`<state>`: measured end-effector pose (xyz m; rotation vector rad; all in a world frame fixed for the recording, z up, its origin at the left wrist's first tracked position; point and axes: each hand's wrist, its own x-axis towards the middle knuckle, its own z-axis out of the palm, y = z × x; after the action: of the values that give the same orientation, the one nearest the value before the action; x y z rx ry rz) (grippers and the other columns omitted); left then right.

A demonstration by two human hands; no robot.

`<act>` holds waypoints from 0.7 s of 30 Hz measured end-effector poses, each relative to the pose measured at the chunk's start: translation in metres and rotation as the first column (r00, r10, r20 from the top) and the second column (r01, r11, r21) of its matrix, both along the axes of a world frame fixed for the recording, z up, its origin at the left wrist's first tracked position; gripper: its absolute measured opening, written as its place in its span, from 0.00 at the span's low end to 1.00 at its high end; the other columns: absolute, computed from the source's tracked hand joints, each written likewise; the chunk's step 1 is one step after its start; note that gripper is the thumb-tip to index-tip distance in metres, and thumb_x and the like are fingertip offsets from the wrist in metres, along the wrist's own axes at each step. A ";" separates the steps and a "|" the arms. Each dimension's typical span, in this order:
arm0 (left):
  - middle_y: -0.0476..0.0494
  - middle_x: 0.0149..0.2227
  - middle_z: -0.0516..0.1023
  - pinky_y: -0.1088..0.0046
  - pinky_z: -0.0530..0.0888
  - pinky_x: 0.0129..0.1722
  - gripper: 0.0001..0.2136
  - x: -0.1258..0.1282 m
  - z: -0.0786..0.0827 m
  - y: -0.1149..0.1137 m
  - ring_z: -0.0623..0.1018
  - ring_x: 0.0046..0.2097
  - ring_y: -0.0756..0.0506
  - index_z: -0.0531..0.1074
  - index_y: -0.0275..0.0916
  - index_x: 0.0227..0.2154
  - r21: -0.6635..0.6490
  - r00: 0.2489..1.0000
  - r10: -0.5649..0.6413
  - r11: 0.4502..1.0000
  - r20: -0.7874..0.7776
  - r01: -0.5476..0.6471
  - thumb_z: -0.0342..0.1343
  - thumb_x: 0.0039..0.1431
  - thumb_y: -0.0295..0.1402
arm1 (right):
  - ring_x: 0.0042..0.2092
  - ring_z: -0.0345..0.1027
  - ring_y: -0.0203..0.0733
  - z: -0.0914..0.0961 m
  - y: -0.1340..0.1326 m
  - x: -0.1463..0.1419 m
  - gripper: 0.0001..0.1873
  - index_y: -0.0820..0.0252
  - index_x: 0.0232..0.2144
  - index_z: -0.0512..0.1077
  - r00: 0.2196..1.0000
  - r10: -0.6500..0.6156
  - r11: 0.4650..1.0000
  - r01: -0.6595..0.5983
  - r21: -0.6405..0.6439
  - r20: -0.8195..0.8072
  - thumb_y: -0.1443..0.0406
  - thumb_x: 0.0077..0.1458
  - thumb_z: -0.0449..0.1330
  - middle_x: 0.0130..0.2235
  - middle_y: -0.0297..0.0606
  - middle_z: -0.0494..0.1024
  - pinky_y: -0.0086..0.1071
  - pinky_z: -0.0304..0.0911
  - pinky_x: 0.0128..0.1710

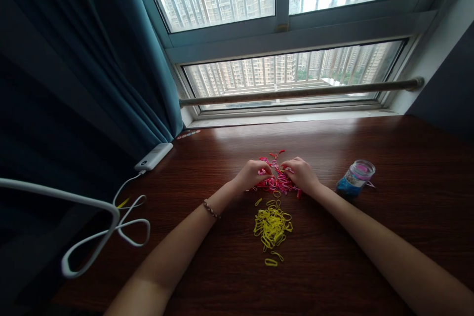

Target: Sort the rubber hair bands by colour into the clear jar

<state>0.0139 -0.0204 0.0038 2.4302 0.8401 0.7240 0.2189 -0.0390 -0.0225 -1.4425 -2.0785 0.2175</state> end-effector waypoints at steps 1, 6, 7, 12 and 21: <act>0.46 0.28 0.75 0.76 0.69 0.34 0.06 0.001 0.002 -0.002 0.73 0.30 0.51 0.73 0.34 0.27 -0.057 0.999 -0.034 0.998 -0.002 0.034 0.56 0.50 0.33 | 0.37 0.65 0.40 -0.001 0.000 -0.001 0.11 0.57 0.35 0.74 1.000 0.003 1.000 -0.003 0.000 0.016 0.70 0.49 0.56 0.34 0.39 0.76 0.30 0.59 0.39; 0.45 0.28 0.76 0.79 0.68 0.32 0.08 0.008 0.010 -0.017 0.72 0.30 0.51 0.75 0.33 0.29 -0.242 0.961 -0.276 0.935 -0.030 0.261 0.57 0.50 0.34 | 0.38 0.63 0.39 -0.003 0.002 -0.002 0.11 0.59 0.37 0.72 0.995 0.016 1.000 -0.015 -0.004 0.103 0.71 0.51 0.54 0.34 0.38 0.76 0.29 0.58 0.39; 0.44 0.28 0.75 0.78 0.68 0.32 0.08 0.010 0.012 -0.019 0.72 0.31 0.51 0.76 0.34 0.29 -0.245 0.950 -0.311 0.924 -0.041 0.292 0.57 0.50 0.34 | 0.39 0.63 0.40 -0.002 0.003 -0.002 0.11 0.59 0.37 0.72 0.992 0.020 1.000 -0.019 -0.003 0.124 0.71 0.51 0.53 0.34 0.38 0.75 0.29 0.57 0.40; 0.43 0.28 0.76 0.78 0.68 0.32 0.10 0.013 0.018 -0.025 0.72 0.30 0.51 0.76 0.34 0.30 -0.223 0.927 -0.360 0.917 -0.101 0.332 0.54 0.53 0.35 | 0.40 0.59 0.44 0.001 0.001 -0.002 0.10 0.61 0.34 0.72 0.973 0.021 1.000 -0.023 0.003 0.231 0.69 0.54 0.51 0.35 0.43 0.74 0.32 0.54 0.41; 0.44 0.29 0.75 0.74 0.68 0.35 0.09 0.005 0.000 -0.004 0.72 0.33 0.49 0.74 0.36 0.29 0.153 0.993 0.113 0.982 -0.017 -0.109 0.51 0.56 0.33 | 0.39 0.57 0.47 -0.006 0.003 -0.001 0.06 0.62 0.28 0.69 0.964 -0.009 1.000 0.014 -0.015 0.266 0.71 0.51 0.52 0.35 0.46 0.70 0.33 0.52 0.37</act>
<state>0.0193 -0.0243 0.0040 2.5479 0.9698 0.8273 0.2179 -0.0363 -0.0281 -1.5658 -2.2840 0.0368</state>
